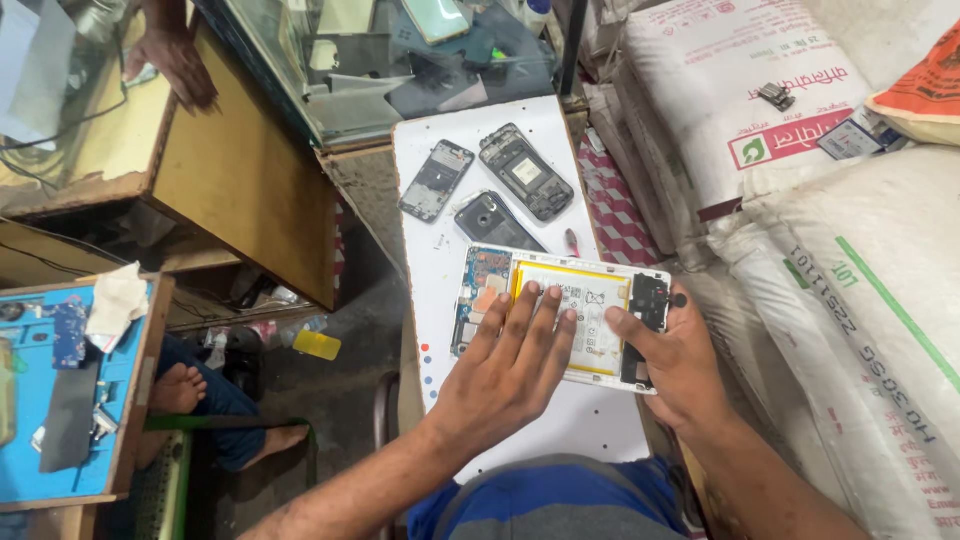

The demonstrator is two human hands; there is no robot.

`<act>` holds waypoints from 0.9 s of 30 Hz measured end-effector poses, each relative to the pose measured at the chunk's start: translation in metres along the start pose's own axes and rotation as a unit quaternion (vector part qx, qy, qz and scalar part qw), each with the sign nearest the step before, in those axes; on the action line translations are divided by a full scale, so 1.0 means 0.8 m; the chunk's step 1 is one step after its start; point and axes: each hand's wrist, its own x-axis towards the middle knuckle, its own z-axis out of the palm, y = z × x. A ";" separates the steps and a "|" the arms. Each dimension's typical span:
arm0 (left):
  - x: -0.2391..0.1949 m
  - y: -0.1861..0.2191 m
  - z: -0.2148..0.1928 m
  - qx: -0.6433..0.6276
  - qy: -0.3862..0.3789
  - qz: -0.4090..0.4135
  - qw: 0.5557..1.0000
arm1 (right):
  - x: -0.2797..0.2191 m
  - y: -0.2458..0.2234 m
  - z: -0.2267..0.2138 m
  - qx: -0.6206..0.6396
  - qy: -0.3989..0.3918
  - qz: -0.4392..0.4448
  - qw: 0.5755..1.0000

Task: The person uses a screwdriver to manipulate small components inside a disassembled mobile phone chassis. They repeatedly pick up a small cylindrical object, place it on the table, and continue working on the phone's internal circuitry.

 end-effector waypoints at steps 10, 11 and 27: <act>0.044 -0.038 0.012 0.062 0.034 0.071 0.995 | 0.021 -0.023 0.007 0.075 0.016 -0.035 0.996; 0.046 -0.041 0.010 0.063 0.038 0.073 0.995 | 0.022 -0.024 0.002 0.082 0.011 -0.037 0.996; 0.105 -0.154 -0.015 0.118 -0.006 -0.016 0.993 | 0.111 0.084 -0.137 0.068 0.163 -0.185 0.967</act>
